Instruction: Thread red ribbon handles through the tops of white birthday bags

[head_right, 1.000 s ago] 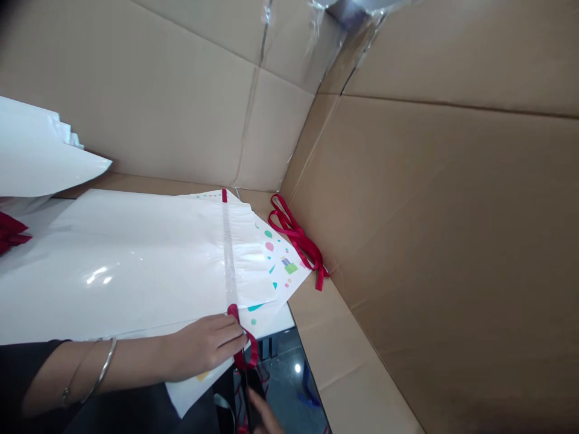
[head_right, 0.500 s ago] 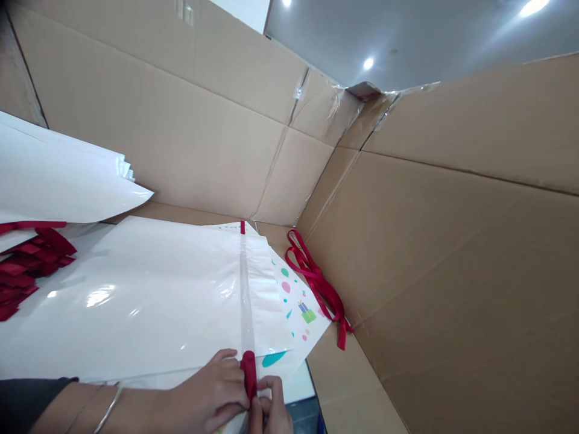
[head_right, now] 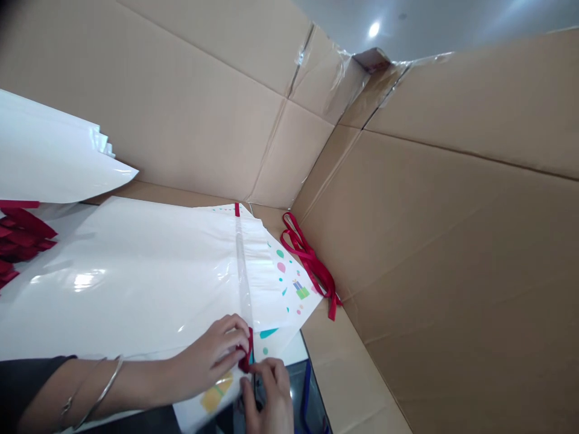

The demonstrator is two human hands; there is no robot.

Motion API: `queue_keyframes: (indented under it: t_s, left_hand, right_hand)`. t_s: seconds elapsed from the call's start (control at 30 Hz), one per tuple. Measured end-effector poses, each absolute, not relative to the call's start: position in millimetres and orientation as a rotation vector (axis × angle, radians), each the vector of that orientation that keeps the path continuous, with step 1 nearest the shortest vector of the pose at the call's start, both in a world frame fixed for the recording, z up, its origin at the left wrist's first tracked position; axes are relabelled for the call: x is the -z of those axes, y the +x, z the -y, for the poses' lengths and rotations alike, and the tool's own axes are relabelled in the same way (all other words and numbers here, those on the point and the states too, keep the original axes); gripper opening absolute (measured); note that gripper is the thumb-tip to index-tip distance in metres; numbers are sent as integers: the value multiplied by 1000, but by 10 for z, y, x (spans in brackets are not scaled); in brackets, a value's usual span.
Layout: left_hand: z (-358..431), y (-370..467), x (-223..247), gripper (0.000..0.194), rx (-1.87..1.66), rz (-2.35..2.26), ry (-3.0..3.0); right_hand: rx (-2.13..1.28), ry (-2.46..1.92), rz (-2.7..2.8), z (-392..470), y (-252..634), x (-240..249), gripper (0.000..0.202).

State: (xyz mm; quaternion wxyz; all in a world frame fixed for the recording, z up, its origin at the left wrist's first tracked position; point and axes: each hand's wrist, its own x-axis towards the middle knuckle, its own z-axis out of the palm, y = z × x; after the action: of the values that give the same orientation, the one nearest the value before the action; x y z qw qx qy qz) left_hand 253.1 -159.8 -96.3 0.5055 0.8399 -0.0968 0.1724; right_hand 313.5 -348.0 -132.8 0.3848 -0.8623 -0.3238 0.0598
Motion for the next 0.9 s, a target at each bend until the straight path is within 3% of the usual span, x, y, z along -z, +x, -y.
queue_keyframes:
  t_s: [0.27, 0.4, 0.7, 0.9]
  left_hand:
    - [1589, 2545, 929, 14, -301, 157, 2013]
    - [1590, 2533, 918, 14, -285, 134, 2015]
    - [1578, 2533, 965, 13, -281, 111, 2018]
    - [1572, 2533, 936, 14, -258, 121, 2030]
  right_hand:
    - [230, -2100, 1049, 3405, 3176, 1336, 11]
    - [320, -1960, 881, 3274, 3137, 1329, 10]
    - [46, -1971, 624, 3373, 3272, 1581, 21]
    - [-259, -1924, 508, 3370, 3112, 1413, 29]
